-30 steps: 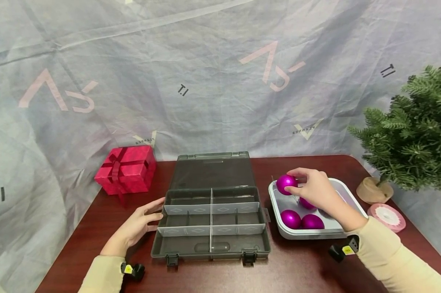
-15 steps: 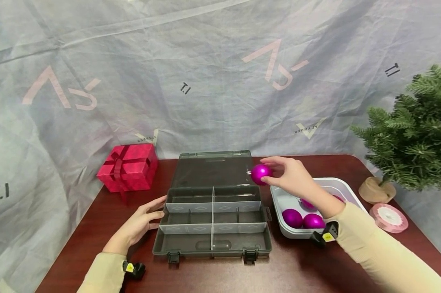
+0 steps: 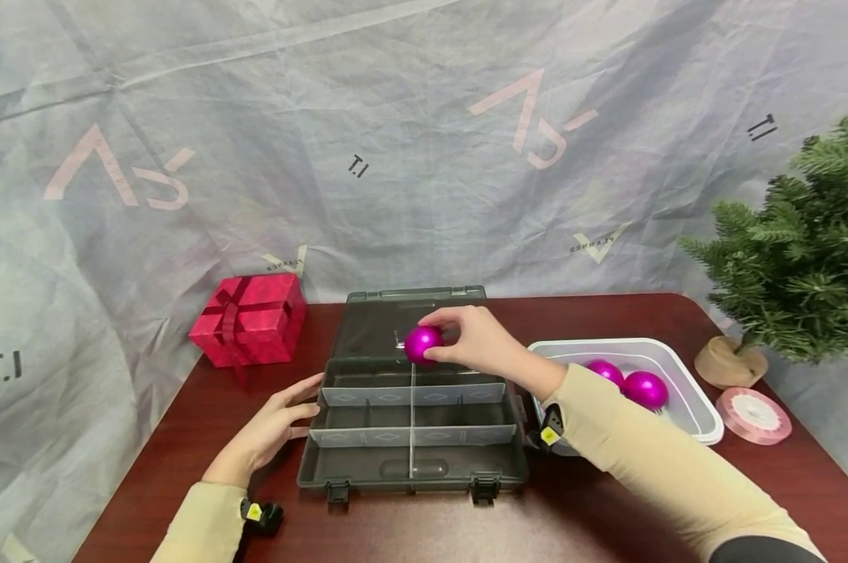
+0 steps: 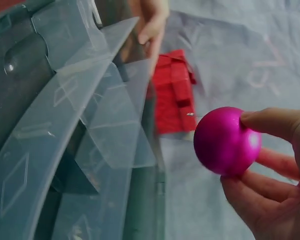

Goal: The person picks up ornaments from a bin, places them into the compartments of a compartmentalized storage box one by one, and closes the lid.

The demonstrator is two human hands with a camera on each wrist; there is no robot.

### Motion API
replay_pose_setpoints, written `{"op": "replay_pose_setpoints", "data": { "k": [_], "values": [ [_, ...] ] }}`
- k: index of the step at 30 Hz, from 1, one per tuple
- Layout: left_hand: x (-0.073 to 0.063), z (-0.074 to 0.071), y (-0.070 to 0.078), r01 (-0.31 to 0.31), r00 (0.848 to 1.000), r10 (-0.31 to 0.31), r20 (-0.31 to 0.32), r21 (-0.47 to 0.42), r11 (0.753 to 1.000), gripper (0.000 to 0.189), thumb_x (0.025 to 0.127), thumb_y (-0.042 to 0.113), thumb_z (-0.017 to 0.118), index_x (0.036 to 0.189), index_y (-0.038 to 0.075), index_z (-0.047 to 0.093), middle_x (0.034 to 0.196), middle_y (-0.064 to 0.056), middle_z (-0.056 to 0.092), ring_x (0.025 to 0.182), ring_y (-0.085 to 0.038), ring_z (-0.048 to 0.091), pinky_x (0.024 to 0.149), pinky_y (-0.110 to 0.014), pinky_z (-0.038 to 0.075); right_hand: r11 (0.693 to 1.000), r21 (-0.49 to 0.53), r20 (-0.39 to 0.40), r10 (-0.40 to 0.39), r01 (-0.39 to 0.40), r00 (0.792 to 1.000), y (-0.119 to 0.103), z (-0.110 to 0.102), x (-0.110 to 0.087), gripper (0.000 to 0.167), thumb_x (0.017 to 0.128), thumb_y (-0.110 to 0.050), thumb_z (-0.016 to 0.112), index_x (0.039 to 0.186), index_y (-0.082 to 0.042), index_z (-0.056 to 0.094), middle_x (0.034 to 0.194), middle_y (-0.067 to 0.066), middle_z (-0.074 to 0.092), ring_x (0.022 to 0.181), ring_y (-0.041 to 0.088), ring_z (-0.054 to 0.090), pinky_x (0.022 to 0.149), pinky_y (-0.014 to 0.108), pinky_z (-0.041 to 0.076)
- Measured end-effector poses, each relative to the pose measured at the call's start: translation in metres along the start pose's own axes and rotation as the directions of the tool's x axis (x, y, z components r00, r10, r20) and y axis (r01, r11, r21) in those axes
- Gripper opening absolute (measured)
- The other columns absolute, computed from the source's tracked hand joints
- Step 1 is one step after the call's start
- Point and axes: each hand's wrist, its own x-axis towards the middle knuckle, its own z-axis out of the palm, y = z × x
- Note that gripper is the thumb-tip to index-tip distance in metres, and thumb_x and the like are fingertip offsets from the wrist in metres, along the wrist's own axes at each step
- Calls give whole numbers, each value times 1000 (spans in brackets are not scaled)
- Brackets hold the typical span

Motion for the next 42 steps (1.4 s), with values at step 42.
{"op": "replay_pose_setpoints", "data": {
  "k": [42],
  "values": [
    [-1,4,-1,-14,999,15,-34,34,999,66,100,5,52,161,3,26,163,-29,22,141,-47,32,103,-59,43,990,-94,123,-96,108,988,33,87,37,36,74,-10,91,107,-6,77,102,3,66,90,17,63,78,21,50]
  ]
}}
